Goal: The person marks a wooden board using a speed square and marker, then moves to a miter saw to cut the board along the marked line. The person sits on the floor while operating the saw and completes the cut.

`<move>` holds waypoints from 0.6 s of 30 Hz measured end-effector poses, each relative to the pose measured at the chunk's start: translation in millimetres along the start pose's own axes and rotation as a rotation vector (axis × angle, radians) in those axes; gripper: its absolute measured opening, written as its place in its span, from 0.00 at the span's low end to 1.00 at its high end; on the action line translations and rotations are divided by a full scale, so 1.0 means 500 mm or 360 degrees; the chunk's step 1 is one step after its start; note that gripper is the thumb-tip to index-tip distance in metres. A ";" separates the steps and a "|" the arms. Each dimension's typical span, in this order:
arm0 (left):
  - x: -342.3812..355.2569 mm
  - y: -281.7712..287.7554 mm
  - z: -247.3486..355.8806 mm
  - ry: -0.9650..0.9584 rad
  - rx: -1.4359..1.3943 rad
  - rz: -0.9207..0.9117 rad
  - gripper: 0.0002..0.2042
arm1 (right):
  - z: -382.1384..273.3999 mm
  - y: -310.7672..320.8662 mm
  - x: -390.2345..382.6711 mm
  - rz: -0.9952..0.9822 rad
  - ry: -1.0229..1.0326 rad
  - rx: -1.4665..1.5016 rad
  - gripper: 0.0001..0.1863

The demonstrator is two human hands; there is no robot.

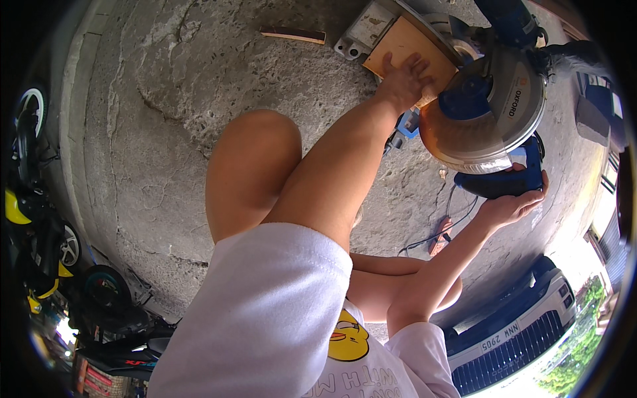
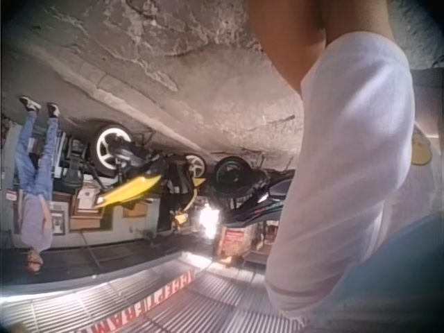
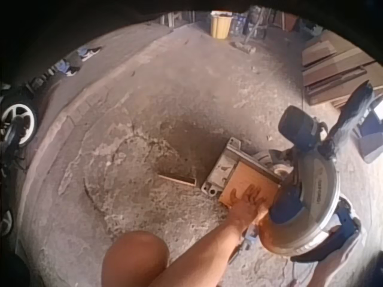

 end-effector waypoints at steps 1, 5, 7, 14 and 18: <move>0.001 -0.001 0.001 -0.0002 0.0000 0.0004 0.25 | 0.001 0.001 0.000 -0.0001 0.0002 -0.0002 0.29; 0.000 0.000 0.001 -0.0003 0.0016 0.0027 0.25 | 0.003 0.001 0.001 -0.0001 0.0011 0.0003 0.29; 0.001 0.009 0.001 -0.0030 0.0027 -0.0062 0.26 | 0.003 0.001 0.000 0.0002 0.0016 0.0001 0.29; -0.004 0.022 -0.001 -0.0039 0.0045 -0.0100 0.26 | 0.005 0.001 -0.001 0.0007 0.0029 -0.0009 0.29; -0.005 0.026 0.000 -0.0047 0.0048 -0.0113 0.26 | 0.002 0.001 -0.002 0.0023 0.0010 -0.0033 0.29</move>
Point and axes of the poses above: each hand's wrist, its own x-axis towards the middle knuckle, its own y-axis out of the back of the hand, z = x × y, the point moved 1 cm from there along x, towards the middle knuckle
